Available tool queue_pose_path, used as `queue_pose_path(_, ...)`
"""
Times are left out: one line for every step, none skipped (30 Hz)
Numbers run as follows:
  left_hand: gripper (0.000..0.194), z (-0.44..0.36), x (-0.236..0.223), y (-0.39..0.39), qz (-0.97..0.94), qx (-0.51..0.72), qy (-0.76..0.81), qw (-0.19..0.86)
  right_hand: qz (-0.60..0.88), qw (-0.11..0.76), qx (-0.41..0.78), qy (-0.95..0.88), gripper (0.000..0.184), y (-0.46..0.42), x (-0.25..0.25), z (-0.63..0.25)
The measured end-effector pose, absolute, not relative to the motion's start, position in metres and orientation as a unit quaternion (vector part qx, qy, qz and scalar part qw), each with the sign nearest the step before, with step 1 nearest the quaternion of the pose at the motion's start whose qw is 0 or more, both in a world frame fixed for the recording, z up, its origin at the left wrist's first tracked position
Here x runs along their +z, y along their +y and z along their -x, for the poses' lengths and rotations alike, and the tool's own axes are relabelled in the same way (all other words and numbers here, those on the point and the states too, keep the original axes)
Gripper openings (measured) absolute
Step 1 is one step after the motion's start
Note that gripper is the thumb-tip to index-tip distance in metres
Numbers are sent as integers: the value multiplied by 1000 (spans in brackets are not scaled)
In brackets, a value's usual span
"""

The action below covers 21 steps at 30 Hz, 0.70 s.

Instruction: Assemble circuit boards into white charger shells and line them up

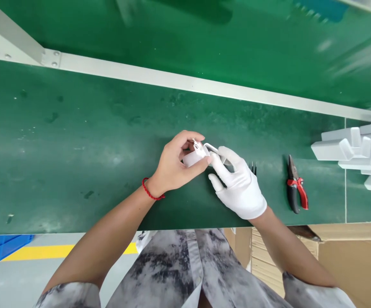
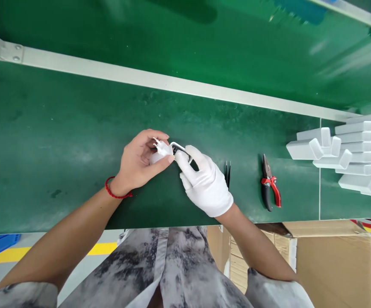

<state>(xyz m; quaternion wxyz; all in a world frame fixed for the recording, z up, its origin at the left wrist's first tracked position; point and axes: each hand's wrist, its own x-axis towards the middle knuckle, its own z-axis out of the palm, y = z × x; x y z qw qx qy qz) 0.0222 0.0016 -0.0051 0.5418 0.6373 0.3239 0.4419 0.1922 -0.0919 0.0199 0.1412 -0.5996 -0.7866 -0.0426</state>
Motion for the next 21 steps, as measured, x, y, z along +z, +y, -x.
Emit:
queue_pose_path(31,-22,-6,2,-642,448,315,536,604,127,-41,-786,48,-90,21,-192)
queue_pose_path(29,-22,-6,3,-647,454,307,530,603,115,-41,-788,47,-89,22,-193)
queue_pose_path(26,-22,-7,4,-652,457,300,526,598,103,-39,-794,46,-87,23,-194)
queue_pose_path(25,-22,-7,4,-655,458,295,523,591,91,-35,-801,46,-85,23,-197)
queue_pose_path(24,-22,-7,5,-658,456,294,522,584,80,-30,-807,46,-84,23,-200)
queue_pose_path(23,-21,-7,5,-660,453,294,522,580,72,-27,-811,48,-83,23,-203)
queue_pose_path(22,-21,-7,5,-662,450,295,522,579,66,-28,-812,49,-81,22,-206)
queue_pose_path(22,-20,-7,5,-664,449,296,520,581,60,-32,-811,52,-80,20,-209)
queue_pose_path(21,-20,-7,6,-666,449,296,517,584,55,-40,-809,55,-79,18,-210)
queue_pose_path(21,-20,-7,6,-668,450,297,513,584,52,-50,-809,58,-77,16,-211)
queue_pose_path(21,-20,-7,6,-671,451,297,508,582,52,-60,-810,61,-76,14,-212)
queue_pose_path(21,-20,-6,6,-672,452,298,504,579,56,-67,-811,64,-74,12,-212)
queue_pose_path(21,-20,-7,6,-673,454,297,502,573,68,-69,-814,67,-72,11,-213)
queue_pose_path(21,-20,-7,6,-672,457,294,502,565,86,-63,-818,70,-71,10,-214)
queue_pose_path(21,-21,-7,6,-670,459,292,505,552,108,-45,-825,73,-70,10,-216)
queue_pose_path(20,-21,-7,6,-665,462,290,510,536,134,-14,-834,75,-69,10,-218)
queue_pose_path(20,-21,-7,6,-661,463,288,515,519,162,24,-839,78,-70,11,-221)
queue_pose_path(20,-22,-8,6,-657,463,289,520,505,192,60,-839,80,-71,12,-225)
queue_pose_path(20,-22,-8,6,-655,461,290,523,500,219,85,-833,81,-73,14,-228)
queue_pose_path(21,-22,-8,6,-655,458,293,525,507,238,93,-823,81,-75,15,-231)
queue_pose_path(21,-22,-9,6,-657,453,294,526,519,246,85,-814,78,-77,17,-233)
